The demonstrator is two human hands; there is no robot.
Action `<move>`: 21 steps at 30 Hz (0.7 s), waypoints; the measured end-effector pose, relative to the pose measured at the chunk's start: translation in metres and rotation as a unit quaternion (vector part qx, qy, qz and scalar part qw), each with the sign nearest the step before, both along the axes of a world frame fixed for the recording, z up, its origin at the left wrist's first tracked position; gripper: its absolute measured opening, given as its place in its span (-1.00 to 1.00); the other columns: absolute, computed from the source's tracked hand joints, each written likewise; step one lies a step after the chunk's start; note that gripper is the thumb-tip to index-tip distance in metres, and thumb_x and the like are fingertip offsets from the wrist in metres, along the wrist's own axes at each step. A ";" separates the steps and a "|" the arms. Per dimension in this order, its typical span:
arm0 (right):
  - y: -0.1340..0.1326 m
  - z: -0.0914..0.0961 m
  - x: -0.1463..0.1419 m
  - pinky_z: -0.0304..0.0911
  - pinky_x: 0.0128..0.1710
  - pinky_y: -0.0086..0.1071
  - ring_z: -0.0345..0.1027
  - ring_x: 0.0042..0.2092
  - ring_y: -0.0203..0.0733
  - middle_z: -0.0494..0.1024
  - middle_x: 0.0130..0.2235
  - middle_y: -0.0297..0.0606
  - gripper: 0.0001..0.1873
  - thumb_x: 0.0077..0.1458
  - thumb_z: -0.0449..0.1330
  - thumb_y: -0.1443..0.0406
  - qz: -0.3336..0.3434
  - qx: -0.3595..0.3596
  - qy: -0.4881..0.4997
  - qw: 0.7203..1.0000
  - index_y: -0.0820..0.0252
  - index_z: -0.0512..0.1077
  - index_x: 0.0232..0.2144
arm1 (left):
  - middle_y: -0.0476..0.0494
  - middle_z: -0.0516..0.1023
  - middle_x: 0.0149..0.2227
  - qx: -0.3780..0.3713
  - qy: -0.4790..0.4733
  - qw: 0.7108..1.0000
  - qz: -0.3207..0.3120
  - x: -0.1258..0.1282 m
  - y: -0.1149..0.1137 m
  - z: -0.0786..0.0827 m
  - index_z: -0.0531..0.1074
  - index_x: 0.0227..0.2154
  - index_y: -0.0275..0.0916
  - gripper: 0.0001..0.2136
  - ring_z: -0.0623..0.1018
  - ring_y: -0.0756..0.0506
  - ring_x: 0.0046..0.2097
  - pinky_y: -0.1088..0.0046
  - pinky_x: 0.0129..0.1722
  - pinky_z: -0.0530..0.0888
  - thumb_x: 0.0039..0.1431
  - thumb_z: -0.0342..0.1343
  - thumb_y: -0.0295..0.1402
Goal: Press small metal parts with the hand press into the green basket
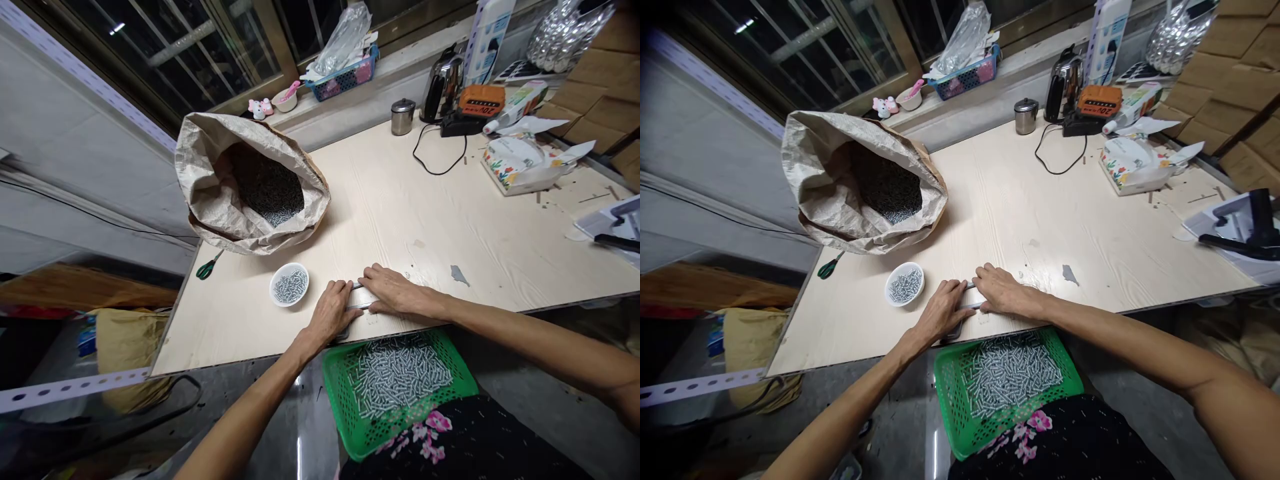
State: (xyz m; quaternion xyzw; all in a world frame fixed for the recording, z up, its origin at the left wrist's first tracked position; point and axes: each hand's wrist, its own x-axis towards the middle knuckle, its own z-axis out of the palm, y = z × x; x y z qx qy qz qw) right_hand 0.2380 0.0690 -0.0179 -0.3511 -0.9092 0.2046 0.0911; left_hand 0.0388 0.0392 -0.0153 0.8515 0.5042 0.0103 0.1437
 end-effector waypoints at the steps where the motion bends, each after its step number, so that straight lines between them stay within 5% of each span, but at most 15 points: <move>1: 0.000 -0.002 -0.001 0.17 -0.20 -0.27 0.20 -0.16 -0.09 0.40 -0.19 -0.13 -0.70 -0.01 0.30 0.27 0.002 0.014 0.000 1.000 0.27 0.38 -0.21 | -0.21 0.43 -0.14 0.001 -0.004 1.000 0.007 0.001 -0.002 0.000 0.33 -0.03 -0.26 -0.63 0.38 -0.19 -0.08 0.22 -0.11 0.40 0.13 0.15 -0.25; 4: -0.004 -0.016 -0.008 0.14 -0.24 -0.28 0.22 -0.23 -0.13 0.43 -0.29 -0.18 -0.95 0.12 0.17 0.34 0.003 0.052 -0.001 0.999 0.23 0.40 -0.34 | -0.16 0.44 -0.24 0.015 -0.016 0.999 0.025 0.005 -0.008 -0.002 0.40 -0.18 -0.25 -0.81 0.38 -0.15 -0.14 0.29 -0.17 0.39 0.19 0.09 -0.28; 8: -0.009 -0.030 -0.017 0.12 -0.26 -0.29 0.23 -0.28 -0.17 0.45 -0.36 -0.20 -0.84 0.18 0.07 0.38 -0.014 0.066 -0.018 0.998 0.22 0.40 -0.43 | -0.16 0.45 -0.33 0.015 -0.003 0.999 0.033 0.010 -0.011 -0.006 0.44 -0.34 -0.26 -0.85 0.39 -0.14 -0.20 0.31 -0.21 0.39 0.22 0.05 -0.31; 11: -0.009 -0.024 -0.013 0.16 -0.22 -0.26 0.26 -0.23 -0.13 0.46 -0.30 -0.17 -0.91 0.15 0.13 0.33 -0.015 0.056 -0.011 0.998 0.23 0.42 -0.35 | -0.19 0.47 -0.27 0.009 -0.005 0.999 0.047 0.011 -0.011 -0.007 0.45 -0.26 -0.29 -0.85 0.41 -0.17 -0.15 0.27 -0.17 0.41 0.19 0.09 -0.32; 15: -0.010 -0.008 0.002 0.19 -0.05 -0.13 0.18 0.05 0.03 0.35 0.04 0.00 -0.46 0.03 0.27 0.15 -0.017 0.069 0.053 0.996 0.26 0.29 0.02 | -0.27 0.38 0.03 0.060 -0.088 0.989 0.098 -0.001 -0.018 0.000 0.31 0.05 -0.25 -0.58 0.36 -0.20 0.05 0.20 -0.01 0.38 0.13 0.16 -0.28; 17: -0.014 -0.004 0.008 0.17 0.01 -0.10 0.15 0.09 0.04 0.30 0.10 0.01 -0.38 0.05 0.25 0.14 -0.028 0.073 0.083 0.993 0.26 0.22 0.11 | -0.25 0.40 0.00 0.090 -0.130 0.975 0.154 -0.013 -0.027 0.008 0.34 0.02 -0.24 -0.65 0.39 -0.18 0.03 0.22 0.00 0.38 0.19 0.08 -0.27; 21: -0.021 -0.009 0.004 0.22 -0.06 -0.15 0.23 0.00 -0.05 0.40 -0.01 -0.12 -0.68 0.22 0.05 0.29 -0.068 0.081 0.117 0.988 0.16 0.32 0.02 | -0.16 0.48 -0.29 0.128 -0.124 0.956 0.233 -0.028 -0.055 0.025 0.48 -0.30 -0.25 -0.79 0.44 -0.13 -0.17 0.30 -0.15 0.42 0.26 -0.03 -0.29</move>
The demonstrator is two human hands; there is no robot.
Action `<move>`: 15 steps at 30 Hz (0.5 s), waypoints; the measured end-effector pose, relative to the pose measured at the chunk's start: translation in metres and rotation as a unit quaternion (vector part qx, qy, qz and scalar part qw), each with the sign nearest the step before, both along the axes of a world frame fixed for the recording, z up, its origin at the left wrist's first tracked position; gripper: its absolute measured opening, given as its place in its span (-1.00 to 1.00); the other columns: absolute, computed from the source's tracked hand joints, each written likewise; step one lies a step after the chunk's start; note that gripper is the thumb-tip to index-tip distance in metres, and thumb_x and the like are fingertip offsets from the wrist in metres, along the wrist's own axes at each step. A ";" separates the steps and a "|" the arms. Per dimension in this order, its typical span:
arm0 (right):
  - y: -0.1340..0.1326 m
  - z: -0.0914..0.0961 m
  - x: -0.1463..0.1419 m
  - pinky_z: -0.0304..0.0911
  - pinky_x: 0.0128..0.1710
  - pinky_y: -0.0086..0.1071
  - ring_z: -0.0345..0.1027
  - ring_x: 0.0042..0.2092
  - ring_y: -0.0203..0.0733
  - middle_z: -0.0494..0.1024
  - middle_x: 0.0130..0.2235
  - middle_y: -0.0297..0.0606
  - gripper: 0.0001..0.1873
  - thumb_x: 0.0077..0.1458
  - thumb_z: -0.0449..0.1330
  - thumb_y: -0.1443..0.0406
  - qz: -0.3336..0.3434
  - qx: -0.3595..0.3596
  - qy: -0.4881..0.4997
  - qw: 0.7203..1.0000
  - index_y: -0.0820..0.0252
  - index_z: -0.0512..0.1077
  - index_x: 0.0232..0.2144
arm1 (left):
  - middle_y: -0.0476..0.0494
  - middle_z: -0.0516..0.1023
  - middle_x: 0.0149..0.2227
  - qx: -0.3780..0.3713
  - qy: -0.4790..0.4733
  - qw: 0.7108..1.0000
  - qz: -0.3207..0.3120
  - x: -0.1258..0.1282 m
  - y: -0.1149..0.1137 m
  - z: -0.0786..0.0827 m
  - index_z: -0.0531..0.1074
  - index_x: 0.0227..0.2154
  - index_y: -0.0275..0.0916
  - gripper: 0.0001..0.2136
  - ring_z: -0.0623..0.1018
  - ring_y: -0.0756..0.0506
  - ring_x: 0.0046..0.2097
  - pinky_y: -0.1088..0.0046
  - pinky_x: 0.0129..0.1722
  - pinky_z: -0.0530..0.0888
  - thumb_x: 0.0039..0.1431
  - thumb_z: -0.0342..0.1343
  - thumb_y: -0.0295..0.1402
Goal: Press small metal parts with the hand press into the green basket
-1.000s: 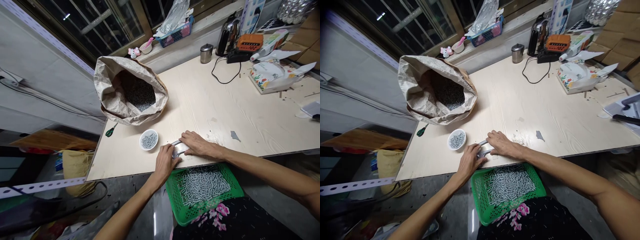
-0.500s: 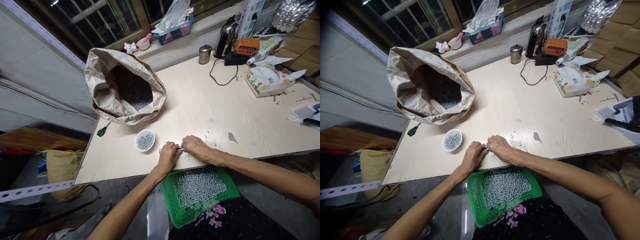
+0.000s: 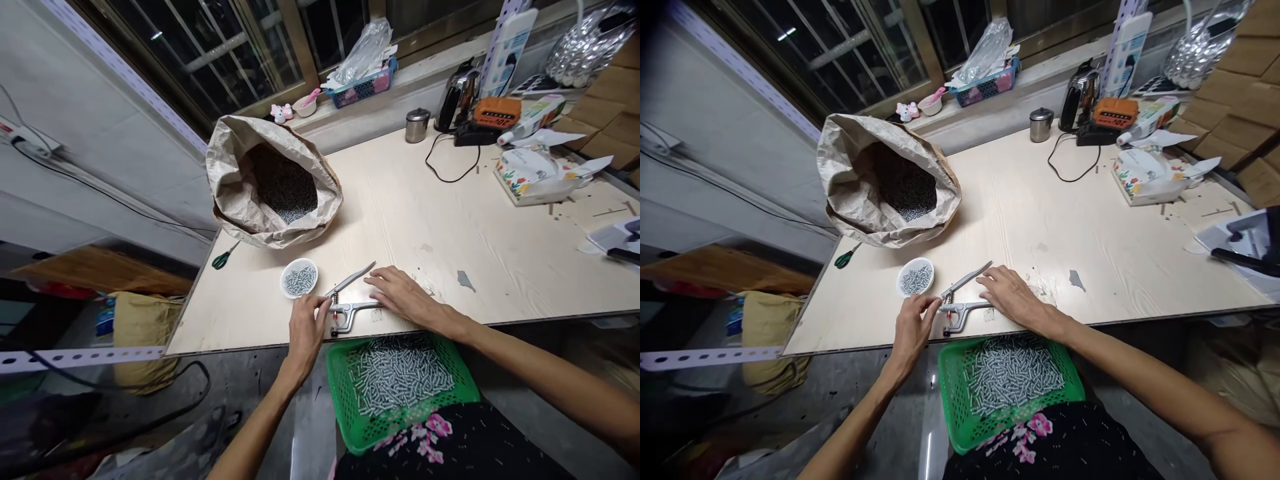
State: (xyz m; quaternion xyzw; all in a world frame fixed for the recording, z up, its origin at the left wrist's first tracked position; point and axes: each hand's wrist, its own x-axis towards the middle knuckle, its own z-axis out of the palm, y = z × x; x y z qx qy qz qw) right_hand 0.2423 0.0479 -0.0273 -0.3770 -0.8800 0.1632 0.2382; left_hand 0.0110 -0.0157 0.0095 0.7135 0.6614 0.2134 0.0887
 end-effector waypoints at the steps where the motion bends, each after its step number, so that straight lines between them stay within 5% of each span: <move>1: 0.001 -0.002 -0.003 0.22 -0.09 -0.17 0.23 -0.02 -0.06 0.41 -0.02 -0.13 -0.70 0.23 0.01 0.32 -0.008 0.006 -0.005 1.000 0.14 0.34 0.00 | -0.16 0.48 -0.31 0.004 0.013 1.000 -0.014 0.001 -0.008 0.001 0.49 -0.33 -0.25 -0.79 0.44 -0.13 -0.19 0.30 -0.17 0.43 0.26 -0.03 -0.30; 6: 0.020 -0.011 -0.024 0.17 -0.19 -0.23 0.21 -0.10 -0.06 0.42 -0.09 -0.12 -0.71 0.20 -0.04 0.44 -0.027 0.035 -0.093 0.995 0.17 0.39 -0.10 | -0.17 0.51 -0.21 0.007 0.064 0.991 -0.117 0.028 -0.036 -0.022 0.47 -0.23 -0.22 -0.80 0.44 -0.13 -0.14 0.28 -0.14 0.47 0.29 -0.06 -0.38; 11: 0.051 -0.022 -0.036 0.10 -0.25 -0.29 0.18 -0.22 -0.12 0.42 -0.25 -0.16 -0.69 0.19 -0.12 0.51 0.015 0.015 -0.132 0.991 0.20 0.39 -0.30 | -0.21 0.47 -0.08 0.036 0.076 0.993 -0.081 0.044 -0.046 -0.052 0.39 -0.08 -0.20 -0.77 0.45 -0.15 -0.07 0.17 -0.02 0.46 0.28 -0.10 -0.47; 15: 0.073 -0.025 -0.046 0.09 -0.26 -0.31 0.18 -0.23 -0.15 0.42 -0.26 -0.18 -0.68 0.22 -0.13 0.50 0.043 0.010 -0.124 0.991 0.19 0.38 -0.35 | -0.25 0.45 -0.01 0.026 0.075 0.994 -0.078 0.043 -0.049 -0.059 0.35 -0.02 -0.24 -0.73 0.43 -0.18 0.00 0.16 0.01 0.45 0.28 -0.11 -0.48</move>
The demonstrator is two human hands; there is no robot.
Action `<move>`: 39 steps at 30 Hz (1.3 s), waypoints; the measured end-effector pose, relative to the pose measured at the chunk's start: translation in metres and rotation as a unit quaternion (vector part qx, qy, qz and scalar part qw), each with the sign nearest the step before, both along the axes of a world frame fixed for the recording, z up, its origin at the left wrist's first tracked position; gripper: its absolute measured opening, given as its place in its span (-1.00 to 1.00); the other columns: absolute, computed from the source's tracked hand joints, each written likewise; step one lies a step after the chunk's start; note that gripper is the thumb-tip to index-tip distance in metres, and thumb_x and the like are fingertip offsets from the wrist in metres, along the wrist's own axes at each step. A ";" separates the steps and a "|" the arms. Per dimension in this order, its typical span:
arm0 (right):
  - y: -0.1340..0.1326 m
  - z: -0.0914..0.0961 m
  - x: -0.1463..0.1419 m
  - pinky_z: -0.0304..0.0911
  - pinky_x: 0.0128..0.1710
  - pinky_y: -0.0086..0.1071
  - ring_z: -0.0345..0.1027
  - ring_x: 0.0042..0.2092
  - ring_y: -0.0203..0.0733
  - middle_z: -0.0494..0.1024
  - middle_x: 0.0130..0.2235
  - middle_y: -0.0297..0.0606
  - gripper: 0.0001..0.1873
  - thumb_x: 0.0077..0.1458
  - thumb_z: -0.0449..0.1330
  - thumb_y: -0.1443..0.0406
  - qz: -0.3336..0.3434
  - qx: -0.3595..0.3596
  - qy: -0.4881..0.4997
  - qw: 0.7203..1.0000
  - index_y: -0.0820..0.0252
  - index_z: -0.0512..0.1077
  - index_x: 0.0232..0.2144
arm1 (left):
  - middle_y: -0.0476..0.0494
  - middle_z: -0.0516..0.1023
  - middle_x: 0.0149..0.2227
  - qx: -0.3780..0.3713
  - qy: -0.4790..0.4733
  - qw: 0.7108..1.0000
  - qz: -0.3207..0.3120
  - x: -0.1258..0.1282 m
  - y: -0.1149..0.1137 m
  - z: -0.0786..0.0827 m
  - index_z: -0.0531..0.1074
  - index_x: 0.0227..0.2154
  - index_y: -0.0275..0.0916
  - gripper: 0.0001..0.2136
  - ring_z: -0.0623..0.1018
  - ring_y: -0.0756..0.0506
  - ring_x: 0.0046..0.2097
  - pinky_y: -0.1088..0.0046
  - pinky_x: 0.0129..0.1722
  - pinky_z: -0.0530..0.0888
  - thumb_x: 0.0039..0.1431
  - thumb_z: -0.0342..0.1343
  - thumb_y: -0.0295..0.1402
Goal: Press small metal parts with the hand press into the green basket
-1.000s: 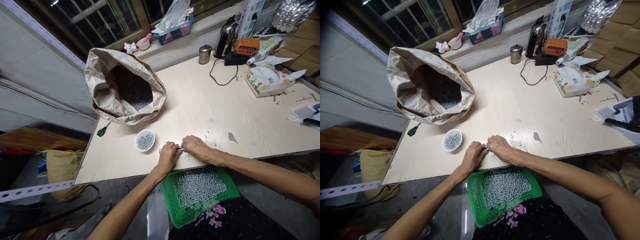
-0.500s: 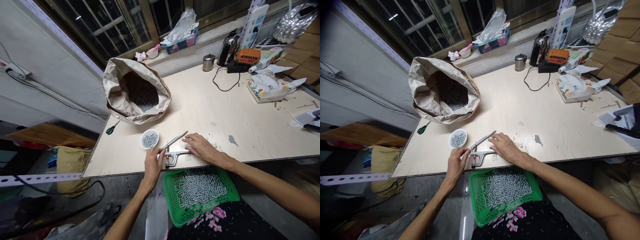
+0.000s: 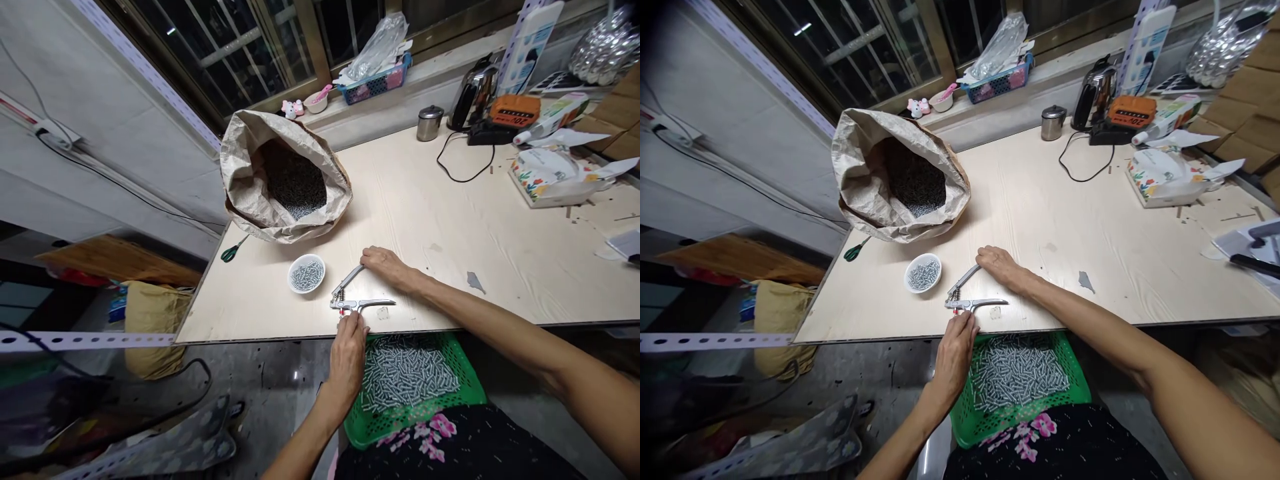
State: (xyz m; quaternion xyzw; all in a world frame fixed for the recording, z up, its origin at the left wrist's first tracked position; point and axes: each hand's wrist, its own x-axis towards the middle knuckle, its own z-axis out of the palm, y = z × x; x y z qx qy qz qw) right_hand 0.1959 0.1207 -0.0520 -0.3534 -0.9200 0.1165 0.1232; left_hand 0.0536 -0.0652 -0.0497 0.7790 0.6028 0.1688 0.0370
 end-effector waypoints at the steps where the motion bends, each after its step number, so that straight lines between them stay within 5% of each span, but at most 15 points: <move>1: 0.002 0.001 -0.003 0.10 -0.26 -0.31 0.19 -0.22 -0.15 0.42 -0.25 -0.17 -0.69 0.22 -0.12 0.49 -0.005 -0.003 -0.004 1.000 0.20 0.38 -0.35 | -0.27 0.44 0.00 -0.001 0.002 1.000 0.002 0.000 0.000 0.001 0.35 -0.01 -0.26 -0.73 0.43 -0.19 0.01 0.15 0.02 0.45 0.28 -0.11 -0.48; 6: -0.018 0.016 0.003 0.14 -0.24 -0.30 0.22 -0.21 -0.15 0.41 -0.18 -0.13 -0.86 0.20 0.03 0.39 -0.040 0.000 0.024 0.999 0.24 0.39 -0.27 | -0.22 0.47 -0.07 0.006 -0.051 0.999 0.011 -0.012 0.001 0.016 0.40 -0.06 -0.23 -0.74 0.45 -0.13 -0.03 0.26 -0.03 0.46 0.30 -0.12 -0.42; 10: -0.056 0.021 0.026 0.17 -0.19 -0.28 0.24 -0.17 -0.14 0.42 -0.19 -0.17 -0.79 0.17 0.14 0.23 0.047 -0.033 0.076 0.995 0.22 0.40 -0.18 | -0.21 0.47 -0.24 0.011 -0.053 0.986 0.158 -0.037 0.008 0.030 0.50 -0.26 -0.23 -0.75 0.45 -0.15 -0.15 0.32 -0.20 0.43 0.28 -0.07 -0.29; 13: -0.074 0.015 0.035 0.15 -0.21 -0.27 0.23 -0.18 -0.14 0.42 -0.20 -0.19 -0.83 0.16 0.15 0.27 0.056 -0.041 0.078 0.995 0.18 0.40 -0.18 | -0.18 0.47 -0.37 -0.101 -0.020 0.967 0.231 -0.048 0.021 0.034 0.49 -0.50 -0.23 -0.68 0.43 -0.17 -0.22 0.40 -0.34 0.34 0.19 0.02 -0.13; 17: -0.078 0.004 0.032 0.11 -0.23 -0.30 0.21 -0.21 -0.16 0.42 -0.25 -0.20 -0.90 0.20 0.09 0.34 0.019 -0.027 0.073 0.997 0.19 0.41 -0.27 | -0.16 0.51 -0.40 -0.257 -0.023 0.927 0.273 -0.048 0.042 0.040 0.45 -0.57 -0.23 -0.66 0.46 -0.13 -0.30 0.46 -0.44 0.20 0.05 0.11 -0.04; 26: -0.070 -0.007 0.027 0.06 -0.27 -0.30 0.22 -0.23 -0.14 0.45 -0.28 -0.23 -0.90 0.21 0.07 0.36 -0.035 0.040 0.029 0.998 0.19 0.39 -0.34 | -0.07 0.51 -0.52 -0.361 -0.041 0.903 0.231 -0.052 0.063 0.050 0.48 -0.58 -0.26 -0.79 0.48 -0.07 -0.39 0.48 -0.46 0.17 -0.02 0.10 -0.23; 33: -0.062 -0.014 0.038 0.02 -0.29 -0.30 0.22 -0.25 -0.14 0.44 -0.31 -0.24 -0.86 0.21 0.04 0.39 -0.093 0.075 0.038 0.992 0.17 0.38 -0.36 | -0.17 0.58 -0.36 -0.301 -0.003 0.919 0.254 -0.035 0.055 0.066 0.51 -0.47 -0.27 -0.86 0.52 -0.11 -0.29 0.47 -0.39 0.25 0.02 0.06 -0.37; 39: -0.063 -0.020 0.038 -0.01 -0.31 -0.32 0.20 -0.28 -0.18 0.42 -0.35 -0.27 -0.83 0.22 0.01 0.41 -0.102 0.102 0.082 0.986 0.17 0.37 -0.36 | -0.06 0.55 -0.33 -0.252 -0.011 0.963 0.099 -0.028 0.030 0.089 0.53 -0.39 -0.20 -0.87 0.51 -0.06 -0.26 0.47 -0.31 0.32 0.14 0.09 -0.32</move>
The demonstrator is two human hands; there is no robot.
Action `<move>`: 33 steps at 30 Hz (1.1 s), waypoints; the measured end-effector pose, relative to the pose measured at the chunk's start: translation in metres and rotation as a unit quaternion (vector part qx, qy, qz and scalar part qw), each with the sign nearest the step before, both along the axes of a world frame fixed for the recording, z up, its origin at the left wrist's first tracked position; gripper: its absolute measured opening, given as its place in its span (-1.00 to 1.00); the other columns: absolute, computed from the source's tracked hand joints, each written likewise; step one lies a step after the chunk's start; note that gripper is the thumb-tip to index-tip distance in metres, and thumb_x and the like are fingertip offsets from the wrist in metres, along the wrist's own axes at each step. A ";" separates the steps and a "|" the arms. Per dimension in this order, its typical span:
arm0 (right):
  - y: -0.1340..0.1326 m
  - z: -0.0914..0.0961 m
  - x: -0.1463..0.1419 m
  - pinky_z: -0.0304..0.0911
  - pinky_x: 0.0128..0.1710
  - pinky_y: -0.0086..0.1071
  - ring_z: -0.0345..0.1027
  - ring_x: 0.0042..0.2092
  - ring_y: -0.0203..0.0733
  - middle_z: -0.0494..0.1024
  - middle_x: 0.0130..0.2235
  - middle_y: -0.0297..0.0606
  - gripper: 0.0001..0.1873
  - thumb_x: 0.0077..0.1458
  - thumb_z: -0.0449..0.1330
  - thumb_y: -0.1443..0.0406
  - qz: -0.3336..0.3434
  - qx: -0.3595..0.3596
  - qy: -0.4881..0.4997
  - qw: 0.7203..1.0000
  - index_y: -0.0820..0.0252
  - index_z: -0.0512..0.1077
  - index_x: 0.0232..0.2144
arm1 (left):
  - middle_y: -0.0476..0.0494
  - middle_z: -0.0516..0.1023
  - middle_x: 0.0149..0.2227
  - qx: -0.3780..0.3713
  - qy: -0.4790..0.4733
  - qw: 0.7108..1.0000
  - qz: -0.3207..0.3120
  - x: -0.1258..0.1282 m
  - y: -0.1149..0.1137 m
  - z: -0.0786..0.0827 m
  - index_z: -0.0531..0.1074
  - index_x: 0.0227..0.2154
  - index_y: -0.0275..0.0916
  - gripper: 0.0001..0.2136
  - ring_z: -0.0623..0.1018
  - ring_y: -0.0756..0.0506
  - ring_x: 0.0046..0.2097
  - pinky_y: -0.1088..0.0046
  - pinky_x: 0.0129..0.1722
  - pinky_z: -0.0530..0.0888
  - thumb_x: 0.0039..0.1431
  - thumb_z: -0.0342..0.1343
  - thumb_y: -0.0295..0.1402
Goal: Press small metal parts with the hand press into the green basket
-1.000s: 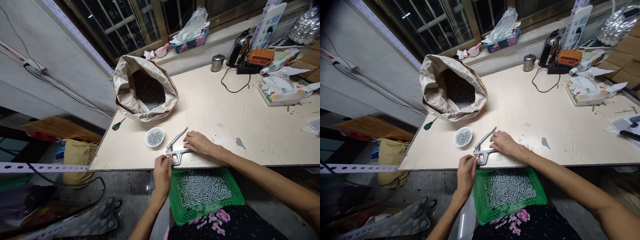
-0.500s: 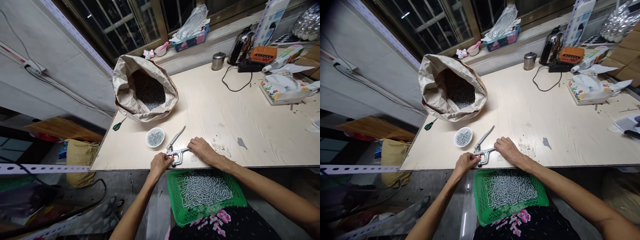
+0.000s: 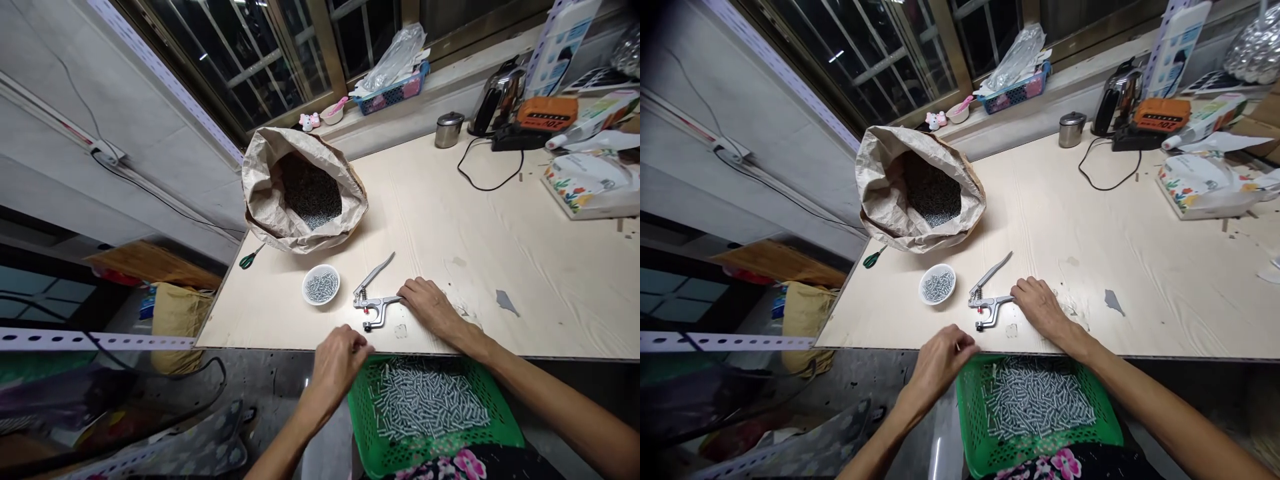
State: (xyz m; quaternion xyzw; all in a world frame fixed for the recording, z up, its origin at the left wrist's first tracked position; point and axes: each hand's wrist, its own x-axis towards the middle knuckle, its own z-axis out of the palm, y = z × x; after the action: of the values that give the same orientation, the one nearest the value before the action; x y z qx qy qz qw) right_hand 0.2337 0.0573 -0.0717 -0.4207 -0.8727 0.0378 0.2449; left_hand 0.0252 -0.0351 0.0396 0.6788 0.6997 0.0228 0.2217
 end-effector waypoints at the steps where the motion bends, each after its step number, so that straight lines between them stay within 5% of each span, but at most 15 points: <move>1: 0.000 0.000 0.000 -0.01 -0.31 -0.32 0.20 -0.28 -0.18 0.41 -0.36 -0.27 -0.83 0.22 0.01 0.41 -0.001 0.002 0.001 1.000 0.18 0.37 -0.37 | -0.07 0.55 -0.30 0.036 0.024 0.999 0.006 -0.007 0.004 0.001 0.53 -0.35 -0.20 -0.84 0.50 -0.07 -0.23 0.47 -0.29 0.33 0.18 0.06 -0.32; 6: -0.002 0.000 -0.002 -0.02 -0.32 -0.32 0.18 -0.29 -0.18 0.40 -0.36 -0.27 -0.82 0.20 0.01 0.44 -0.008 0.013 -0.005 1.000 0.17 0.35 -0.40 | -0.17 0.52 -0.23 0.161 0.164 0.968 0.098 -0.057 0.057 -0.008 0.52 -0.20 -0.25 -0.77 0.46 -0.13 -0.11 0.44 -0.22 0.36 0.26 -0.02 -0.34; 13: -0.002 -0.003 -0.004 -0.03 -0.32 -0.32 0.18 -0.28 -0.18 0.40 -0.36 -0.29 -0.84 0.20 0.03 0.42 -0.015 0.007 0.008 1.000 0.17 0.35 -0.40 | -0.17 0.49 -0.17 0.118 0.234 0.965 -0.006 -0.070 0.107 -0.030 0.52 -0.18 -0.21 -0.77 0.40 -0.14 -0.05 0.45 -0.27 0.35 0.27 -0.05 -0.37; 21: -0.001 -0.004 -0.005 -0.03 -0.32 -0.32 0.17 -0.28 -0.17 0.40 -0.36 -0.28 -0.84 0.19 0.03 0.42 -0.020 0.018 0.005 1.000 0.17 0.35 -0.41 | -0.18 0.50 -0.18 0.088 0.236 0.968 -0.014 -0.074 0.111 -0.026 0.51 -0.25 -0.23 -0.77 0.43 -0.12 -0.07 0.47 -0.28 0.34 0.26 -0.08 -0.43; 29: -0.004 0.001 -0.004 -0.02 -0.32 -0.32 0.17 -0.29 -0.18 0.39 -0.35 -0.26 -0.83 0.20 0.01 0.44 -0.018 0.014 0.000 1.000 0.17 0.34 -0.40 | -0.27 0.55 -0.20 0.040 0.185 0.975 0.120 -0.104 0.091 -0.007 0.48 -0.24 -0.29 -0.78 0.53 -0.15 -0.18 0.45 -0.29 0.38 0.19 0.05 -0.26; 33: -0.004 0.001 -0.004 -0.02 -0.33 -0.32 0.17 -0.31 -0.18 0.39 -0.36 -0.26 -0.83 0.19 0.01 0.44 -0.022 0.017 -0.004 1.000 0.17 0.34 -0.41 | -0.24 0.57 -0.34 0.027 0.019 0.966 0.257 -0.112 0.090 -0.016 0.33 0.01 -0.37 -0.65 0.57 -0.10 -0.33 0.47 -0.38 0.44 0.16 0.02 -0.39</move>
State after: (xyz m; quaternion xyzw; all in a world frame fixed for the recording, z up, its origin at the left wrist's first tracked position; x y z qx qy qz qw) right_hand 0.2294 0.0529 -0.0708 -0.4357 -0.8647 0.0154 0.2495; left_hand -0.0868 0.0554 0.0240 0.4826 0.8535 0.0849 0.1771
